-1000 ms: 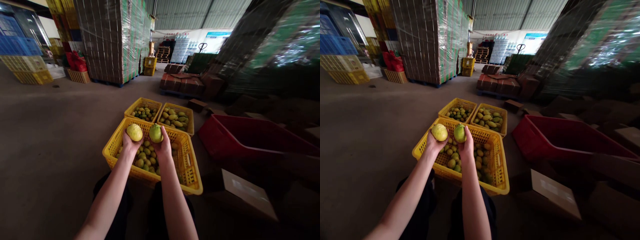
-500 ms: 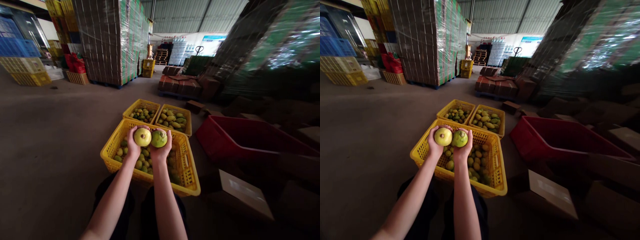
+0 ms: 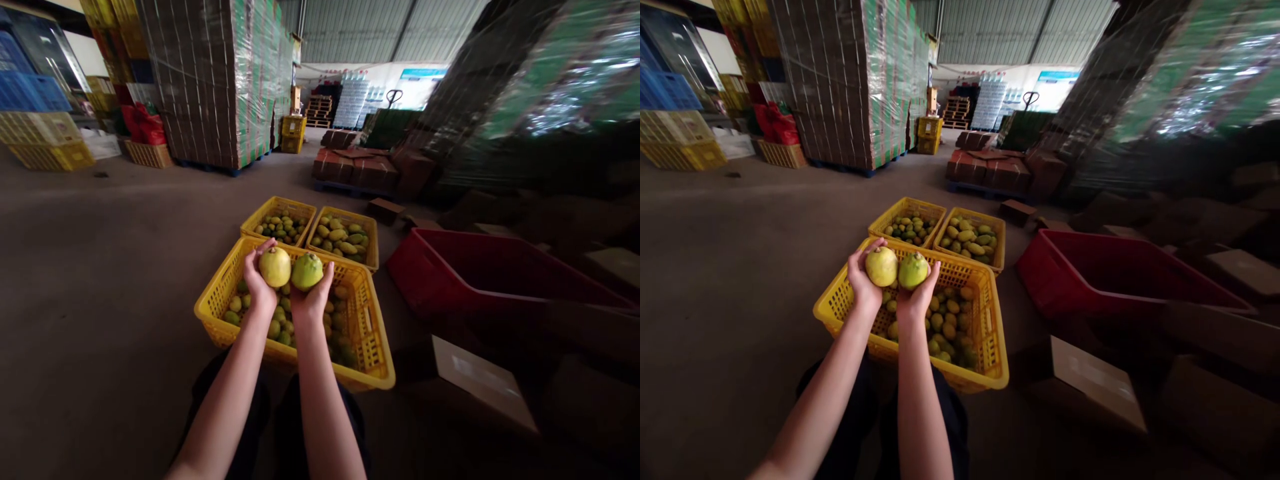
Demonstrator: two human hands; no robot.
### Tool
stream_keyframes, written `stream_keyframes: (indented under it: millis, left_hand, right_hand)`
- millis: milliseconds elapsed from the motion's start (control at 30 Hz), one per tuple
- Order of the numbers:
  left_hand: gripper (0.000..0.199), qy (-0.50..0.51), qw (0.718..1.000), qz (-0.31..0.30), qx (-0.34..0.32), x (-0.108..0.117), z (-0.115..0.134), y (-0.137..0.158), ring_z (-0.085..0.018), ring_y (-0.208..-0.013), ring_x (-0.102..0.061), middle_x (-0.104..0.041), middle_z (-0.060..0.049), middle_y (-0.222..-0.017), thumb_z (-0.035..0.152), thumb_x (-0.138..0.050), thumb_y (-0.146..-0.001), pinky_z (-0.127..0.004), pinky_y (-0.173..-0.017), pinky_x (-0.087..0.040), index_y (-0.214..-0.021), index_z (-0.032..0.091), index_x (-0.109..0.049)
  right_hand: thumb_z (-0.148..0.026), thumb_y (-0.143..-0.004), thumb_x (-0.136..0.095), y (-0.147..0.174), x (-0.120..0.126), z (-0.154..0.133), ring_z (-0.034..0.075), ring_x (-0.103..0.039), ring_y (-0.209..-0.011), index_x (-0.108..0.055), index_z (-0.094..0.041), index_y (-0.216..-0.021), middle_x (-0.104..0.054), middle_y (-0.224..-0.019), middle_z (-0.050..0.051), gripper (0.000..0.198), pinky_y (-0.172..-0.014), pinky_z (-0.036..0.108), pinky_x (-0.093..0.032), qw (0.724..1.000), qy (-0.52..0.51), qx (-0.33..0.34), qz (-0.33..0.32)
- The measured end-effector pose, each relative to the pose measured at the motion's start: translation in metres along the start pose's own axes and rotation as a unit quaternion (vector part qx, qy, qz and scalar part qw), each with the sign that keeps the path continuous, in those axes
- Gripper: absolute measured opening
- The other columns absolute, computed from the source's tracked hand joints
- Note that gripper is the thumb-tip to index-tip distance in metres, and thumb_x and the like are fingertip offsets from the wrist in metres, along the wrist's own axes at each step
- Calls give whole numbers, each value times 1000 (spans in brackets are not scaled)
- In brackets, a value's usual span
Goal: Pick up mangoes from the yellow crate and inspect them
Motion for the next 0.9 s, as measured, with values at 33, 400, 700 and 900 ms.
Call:
stream_keyframes:
  millis: [33,400,700,900]
  left_hand:
    - [34,10,1000,14,26,2,-4,-3,-21,-99,-66,-72,-8,-91,35,-45,-82,-26,-84,-49,-83,16,-72]
    - [23,49,977,81,189,10,-26,-6,-22,-92,-65,-63,-6,-84,31,-43,-87,-28,-73,-54,-90,19,-62]
    - [33,96,968,48,227,3,-26,-4,-19,-87,-68,-69,-11,-105,26,-41,-97,-27,-69,-59,-123,17,-60]
    - [42,101,953,67,277,6,-33,-5,-18,-75,-68,-69,-12,-93,44,-45,-97,-21,-54,-58,-121,14,-61]
  right_hand:
    - [-52,-79,-61,-1,0,1,15,-68,-70,-67,-24,-84,-71,-74,-4,29,-68,26,-56,1000,2,-5,-3]
    - [-29,-76,-66,-25,19,-3,15,-69,-67,-64,-22,-85,-71,-72,-3,12,-65,27,-59,998,32,-50,7]
    - [-44,-79,-71,-25,19,-5,18,-73,-75,-63,-19,-84,-73,-78,4,27,-74,34,-64,997,14,-80,7]
    - [-41,-84,-63,-15,9,-8,16,-71,-65,-64,-19,-83,-72,-70,2,22,-61,26,-63,994,22,-108,21]
Point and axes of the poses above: each hand's wrist, its own y-axis away from the middle knuckle, its own x-axis out of the back of the hand, z = x × y, the point moved 5 cm from there along -y, towards the middle knuckle
